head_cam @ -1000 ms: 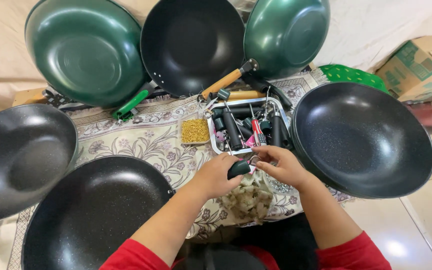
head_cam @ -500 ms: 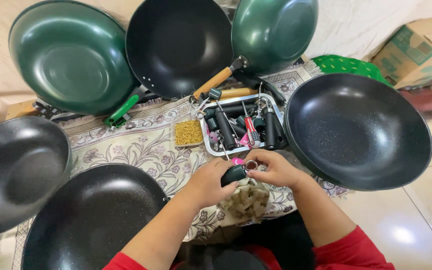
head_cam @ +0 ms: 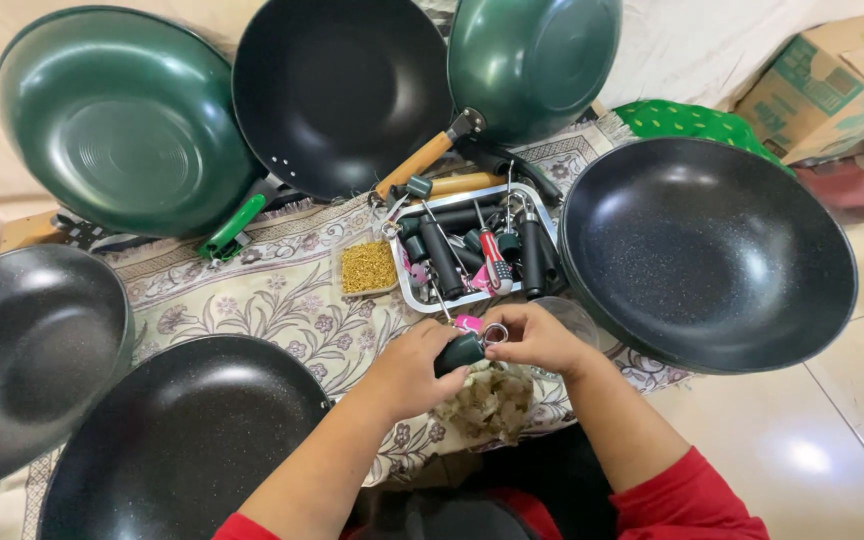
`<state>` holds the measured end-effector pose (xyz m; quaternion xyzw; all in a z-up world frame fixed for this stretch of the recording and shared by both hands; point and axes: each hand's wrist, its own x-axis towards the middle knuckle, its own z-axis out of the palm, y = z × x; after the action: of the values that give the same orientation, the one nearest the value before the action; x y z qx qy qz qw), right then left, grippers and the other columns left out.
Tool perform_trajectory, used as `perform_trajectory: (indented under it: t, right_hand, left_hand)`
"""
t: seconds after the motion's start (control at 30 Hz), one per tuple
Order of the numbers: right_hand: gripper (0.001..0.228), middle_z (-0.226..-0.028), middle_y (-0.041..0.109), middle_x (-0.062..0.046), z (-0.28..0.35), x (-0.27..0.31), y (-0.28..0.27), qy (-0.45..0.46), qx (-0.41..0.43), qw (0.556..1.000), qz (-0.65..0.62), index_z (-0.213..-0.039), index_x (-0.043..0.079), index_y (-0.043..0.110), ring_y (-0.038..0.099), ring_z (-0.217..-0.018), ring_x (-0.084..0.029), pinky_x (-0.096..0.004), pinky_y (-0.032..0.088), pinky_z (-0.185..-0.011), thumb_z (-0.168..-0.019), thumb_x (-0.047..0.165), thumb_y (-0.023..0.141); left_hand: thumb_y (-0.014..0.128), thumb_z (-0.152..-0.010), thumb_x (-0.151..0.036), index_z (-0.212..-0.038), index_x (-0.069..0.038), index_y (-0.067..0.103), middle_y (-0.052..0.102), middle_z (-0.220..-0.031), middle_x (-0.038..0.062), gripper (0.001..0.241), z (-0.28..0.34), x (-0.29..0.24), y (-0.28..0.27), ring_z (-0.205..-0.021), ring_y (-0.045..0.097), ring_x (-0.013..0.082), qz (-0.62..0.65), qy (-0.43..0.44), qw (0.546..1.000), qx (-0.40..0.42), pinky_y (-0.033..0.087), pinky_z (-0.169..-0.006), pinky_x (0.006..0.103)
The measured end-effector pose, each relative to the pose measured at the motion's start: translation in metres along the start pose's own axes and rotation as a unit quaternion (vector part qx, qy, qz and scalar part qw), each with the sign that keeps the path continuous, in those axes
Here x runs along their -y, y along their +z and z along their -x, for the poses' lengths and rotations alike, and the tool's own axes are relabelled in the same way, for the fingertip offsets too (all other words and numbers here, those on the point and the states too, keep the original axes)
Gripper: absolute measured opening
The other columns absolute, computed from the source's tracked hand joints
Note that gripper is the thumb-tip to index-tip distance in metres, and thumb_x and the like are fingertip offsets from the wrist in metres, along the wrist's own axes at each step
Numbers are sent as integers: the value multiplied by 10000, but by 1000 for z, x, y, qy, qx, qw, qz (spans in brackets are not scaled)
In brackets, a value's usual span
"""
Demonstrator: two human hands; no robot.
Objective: Assembling a handle onto a wok using a screwdriver and screws
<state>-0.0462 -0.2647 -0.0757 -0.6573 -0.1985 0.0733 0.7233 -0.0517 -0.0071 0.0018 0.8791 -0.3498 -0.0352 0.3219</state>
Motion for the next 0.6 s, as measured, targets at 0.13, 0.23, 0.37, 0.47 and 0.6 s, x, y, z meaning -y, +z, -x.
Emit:
perform_trajectory:
  t: [0.13, 0.23, 0.37, 0.47, 0.6]
  right_hand:
    - [230, -832, 695, -76, 0, -5, 2, 7, -3, 1000, -9, -943, -27, 763, 617, -774, -122, -272, 525, -692, -752, 3, 888]
    - [165, -832, 699, -86, -1, -2, 5, 4, -14, 1000, -1, -936, -24, 768, 611, -782, -121, -276, 523, -683, -800, 23, 849]
    - [211, -879, 708, -120, -1, 22, 12, 6, -24, 1000, -11, -1034, -44, 742, 650, -809, -160, -302, 543, -721, -839, 12, 799]
    - [284, -905, 708, -102, -1, 19, 12, 32, -28, 999, -26, -1115, -51, 709, 664, -836, -151, -307, 569, -752, -842, -17, 780]
    - [308, -899, 731, -146, 0, 3, 7, 33, -34, 998, -38, -1160, -63, 695, 704, -844, -186, -345, 598, -774, -857, -35, 749]
  left_hand:
    - [717, -815, -384, -1220, -173, 632, 636, -1027, 51, 465, -1, 3, 4, -970, 691, 301, -8, 8, 1000, -17, 590, -817, 431]
    - [726, -809, -394, -1212, -172, 639, 642, -1029, 49, 468, 0, 7, 7, -970, 697, 294, -10, 14, 1000, -21, 594, -814, 422]
    - [711, -827, -391, -1229, -161, 637, 644, -1042, 57, 469, -4, 6, 3, -972, 695, 300, 5, -3, 1000, -6, 586, -823, 417]
    - [703, -838, -401, -1245, -154, 635, 646, -1069, 61, 481, -6, 7, 3, -982, 694, 308, 7, -22, 1000, 11, 581, -845, 420]
    - [701, -859, -386, -1259, -127, 636, 653, -1090, 78, 481, -8, 3, -2, -982, 696, 312, 19, -33, 999, 12, 579, -849, 414]
